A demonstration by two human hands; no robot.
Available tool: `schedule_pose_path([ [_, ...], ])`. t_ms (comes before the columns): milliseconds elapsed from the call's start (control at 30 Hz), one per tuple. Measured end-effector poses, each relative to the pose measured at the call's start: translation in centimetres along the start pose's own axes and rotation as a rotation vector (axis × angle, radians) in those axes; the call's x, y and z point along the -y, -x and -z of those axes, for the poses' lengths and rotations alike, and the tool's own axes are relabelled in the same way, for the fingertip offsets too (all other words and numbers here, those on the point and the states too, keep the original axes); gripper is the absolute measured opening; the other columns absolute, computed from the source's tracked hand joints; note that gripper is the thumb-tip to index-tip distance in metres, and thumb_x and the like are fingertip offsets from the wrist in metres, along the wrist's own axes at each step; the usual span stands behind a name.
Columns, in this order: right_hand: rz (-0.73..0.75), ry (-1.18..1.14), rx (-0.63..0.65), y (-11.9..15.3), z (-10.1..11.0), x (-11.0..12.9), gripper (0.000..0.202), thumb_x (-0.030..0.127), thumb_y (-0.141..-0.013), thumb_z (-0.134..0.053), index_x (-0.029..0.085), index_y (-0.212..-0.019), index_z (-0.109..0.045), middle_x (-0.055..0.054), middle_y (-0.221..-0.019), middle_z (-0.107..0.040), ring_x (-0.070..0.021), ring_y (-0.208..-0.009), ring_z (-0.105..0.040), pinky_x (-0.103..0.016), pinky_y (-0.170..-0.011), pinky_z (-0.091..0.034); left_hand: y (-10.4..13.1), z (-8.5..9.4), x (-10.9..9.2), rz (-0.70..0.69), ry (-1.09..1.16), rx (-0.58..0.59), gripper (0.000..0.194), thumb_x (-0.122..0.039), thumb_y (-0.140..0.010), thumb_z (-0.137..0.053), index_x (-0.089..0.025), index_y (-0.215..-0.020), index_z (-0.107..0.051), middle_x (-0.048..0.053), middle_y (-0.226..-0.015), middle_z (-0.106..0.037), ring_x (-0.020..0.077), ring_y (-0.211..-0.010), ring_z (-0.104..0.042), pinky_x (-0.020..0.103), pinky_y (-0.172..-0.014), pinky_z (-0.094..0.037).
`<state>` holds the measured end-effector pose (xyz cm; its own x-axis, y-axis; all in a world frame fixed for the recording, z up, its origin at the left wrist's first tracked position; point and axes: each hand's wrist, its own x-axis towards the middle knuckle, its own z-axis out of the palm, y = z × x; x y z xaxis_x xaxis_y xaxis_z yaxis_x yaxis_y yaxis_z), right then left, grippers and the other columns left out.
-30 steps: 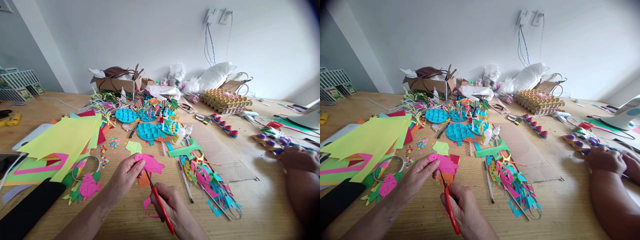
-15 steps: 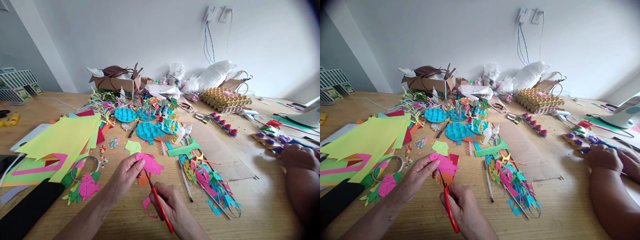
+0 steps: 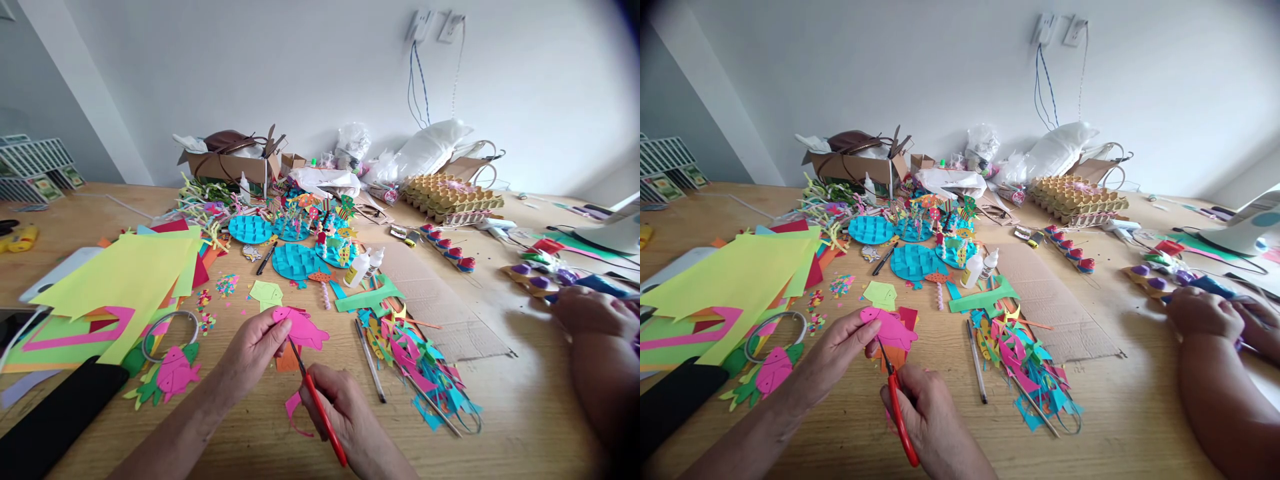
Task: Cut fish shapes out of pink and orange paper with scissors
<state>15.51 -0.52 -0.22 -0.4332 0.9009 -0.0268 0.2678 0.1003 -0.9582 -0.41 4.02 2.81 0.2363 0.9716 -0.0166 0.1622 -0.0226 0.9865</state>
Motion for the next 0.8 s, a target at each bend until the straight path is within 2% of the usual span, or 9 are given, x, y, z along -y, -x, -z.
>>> schedule_pose_path([
  [233,-0.008,-0.021,0.016,-0.07,-0.07,-0.15,0.041,0.046,-0.091,-0.040,0.019,-0.060,-0.036,0.006,-0.052,-0.037,-0.0072,-0.045,-0.033,-0.017,-0.040,-0.026,0.11,-0.01,0.07,0.008,0.017,-0.015,0.027,-0.037,-0.082,-0.045,-0.020,-0.061,-0.048,-0.005,-0.053,-0.042,0.0127,-0.053,-0.041,0.022,-0.052,-0.037],
  [400,-0.002,0.007,0.026,-0.14,0.22,0.13,0.039,0.041,-0.092,-0.040,0.019,-0.060,-0.037,0.005,-0.053,-0.040,-0.0071,-0.046,-0.034,-0.017,-0.042,-0.027,-0.07,0.35,0.17,0.006,0.052,-0.009,0.020,-0.033,-0.081,-0.048,-0.019,-0.067,-0.052,-0.004,-0.060,-0.047,0.0122,-0.057,-0.044,0.022,-0.055,-0.038],
  [500,0.001,0.029,0.038,-0.20,0.51,0.38,0.037,0.037,-0.092,-0.040,0.019,-0.060,-0.037,0.005,-0.053,-0.042,-0.0073,-0.047,-0.036,-0.017,-0.043,-0.029,-0.35,0.78,0.11,0.013,0.080,-0.022,0.016,-0.029,-0.077,-0.054,-0.018,-0.065,-0.050,-0.005,-0.059,-0.045,0.0105,-0.056,-0.041,0.021,-0.054,-0.035],
  [667,-0.010,0.015,0.019,-0.25,0.58,0.34,0.037,0.037,-0.092,-0.039,0.019,-0.060,-0.040,0.005,-0.052,-0.041,-0.0080,-0.046,-0.036,-0.018,-0.044,-0.029,-0.41,0.90,-0.26,0.046,0.236,-0.041,0.015,-0.026,-0.075,-0.058,-0.018,-0.064,-0.050,-0.006,-0.059,-0.046,0.0090,-0.056,-0.044,0.019,-0.054,-0.036],
  [800,-0.053,-0.082,-0.027,-0.25,-0.02,-0.12,0.042,0.046,-0.091,-0.039,0.019,-0.058,-0.041,0.005,-0.050,-0.041,-0.0087,-0.046,-0.037,-0.018,-0.043,-0.029,0.08,0.46,-0.15,0.114,0.363,-0.073,0.011,-0.026,-0.072,-0.063,-0.018,-0.071,-0.055,-0.006,-0.062,-0.053,0.0092,-0.058,-0.050,0.019,-0.057,-0.040],
])
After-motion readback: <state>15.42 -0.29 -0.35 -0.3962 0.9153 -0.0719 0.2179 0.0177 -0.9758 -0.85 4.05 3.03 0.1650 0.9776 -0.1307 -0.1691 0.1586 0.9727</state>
